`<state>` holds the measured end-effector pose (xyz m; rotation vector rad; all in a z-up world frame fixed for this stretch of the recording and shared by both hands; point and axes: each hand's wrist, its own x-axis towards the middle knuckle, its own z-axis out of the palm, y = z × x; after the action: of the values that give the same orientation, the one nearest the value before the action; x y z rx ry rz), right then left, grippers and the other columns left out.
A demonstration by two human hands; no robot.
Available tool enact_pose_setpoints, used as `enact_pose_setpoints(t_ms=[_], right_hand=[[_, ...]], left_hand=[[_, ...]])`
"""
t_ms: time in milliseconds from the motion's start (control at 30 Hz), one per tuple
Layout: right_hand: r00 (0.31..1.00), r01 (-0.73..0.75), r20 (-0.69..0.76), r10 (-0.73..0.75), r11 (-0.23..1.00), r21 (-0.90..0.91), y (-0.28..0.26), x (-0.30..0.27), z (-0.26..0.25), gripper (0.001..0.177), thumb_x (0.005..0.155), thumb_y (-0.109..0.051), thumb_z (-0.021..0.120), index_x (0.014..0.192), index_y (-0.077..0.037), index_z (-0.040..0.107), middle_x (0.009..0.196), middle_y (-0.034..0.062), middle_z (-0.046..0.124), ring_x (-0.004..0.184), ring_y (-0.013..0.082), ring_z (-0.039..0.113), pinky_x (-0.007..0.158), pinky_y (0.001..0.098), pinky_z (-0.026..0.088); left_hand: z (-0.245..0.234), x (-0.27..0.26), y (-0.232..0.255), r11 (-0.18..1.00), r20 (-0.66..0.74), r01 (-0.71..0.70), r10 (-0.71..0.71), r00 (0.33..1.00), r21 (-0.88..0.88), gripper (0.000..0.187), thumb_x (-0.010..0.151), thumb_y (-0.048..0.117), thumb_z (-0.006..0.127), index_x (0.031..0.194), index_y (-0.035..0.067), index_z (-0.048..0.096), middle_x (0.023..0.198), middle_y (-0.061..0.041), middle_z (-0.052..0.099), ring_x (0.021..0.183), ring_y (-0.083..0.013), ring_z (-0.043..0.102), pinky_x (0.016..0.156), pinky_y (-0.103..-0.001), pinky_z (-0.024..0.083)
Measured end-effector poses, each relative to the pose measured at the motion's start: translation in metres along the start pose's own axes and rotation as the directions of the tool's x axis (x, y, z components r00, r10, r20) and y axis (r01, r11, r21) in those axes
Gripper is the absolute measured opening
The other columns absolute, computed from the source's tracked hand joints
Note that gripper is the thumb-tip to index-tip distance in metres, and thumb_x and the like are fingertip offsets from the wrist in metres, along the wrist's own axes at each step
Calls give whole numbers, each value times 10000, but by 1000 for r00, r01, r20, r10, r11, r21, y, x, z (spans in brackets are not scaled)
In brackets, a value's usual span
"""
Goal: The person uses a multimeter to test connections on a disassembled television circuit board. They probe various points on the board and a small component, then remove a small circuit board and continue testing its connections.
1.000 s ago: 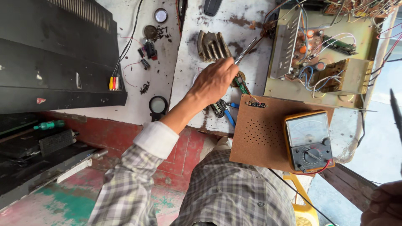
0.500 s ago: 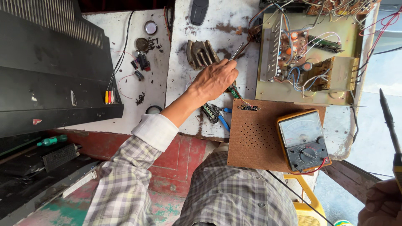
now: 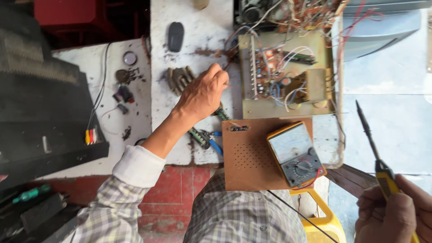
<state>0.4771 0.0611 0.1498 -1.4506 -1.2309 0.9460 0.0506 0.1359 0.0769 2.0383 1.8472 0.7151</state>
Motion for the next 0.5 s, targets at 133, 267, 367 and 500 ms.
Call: enact_pose_setpoints(t_ms=[133,267,367,500], right_hand=[[998,-36,-49,32,994,-102,-6,1,1,239,1200,-121,390,1312,74,469,991,251,636,728,217,630,637,298,530],[996,-86,-43,80,985,-152,8,6,-22,279,1261,-194,407,1383,45,482,896,246,630,673,216,623,593,292,514],[985,-171,0,175,959,-225,24,16,-56,360,1232,-261,395,1464,12,424,895,223,620,685,212,633,589,316,530],[971,-240,-62,232,945,-224,55,28,-79,462,1247,-367,377,1549,-18,365,927,193,603,729,210,636,654,333,559]], left_hand=[[10,40,25,985,-37,-139,135,990,-105,76,997,-41,527,994,1,590,1027,-132,603,732,-272,688,576,-355,579],[50,111,28,911,3,-400,402,916,98,114,1017,-40,508,949,27,570,998,-108,581,839,-223,687,641,-299,582],[77,153,22,799,168,-540,514,841,265,137,991,73,549,856,52,566,897,-85,572,811,-217,661,637,-352,552],[103,167,22,714,293,-600,524,800,361,56,851,147,601,853,92,601,805,-68,562,687,-208,626,581,-387,514]])
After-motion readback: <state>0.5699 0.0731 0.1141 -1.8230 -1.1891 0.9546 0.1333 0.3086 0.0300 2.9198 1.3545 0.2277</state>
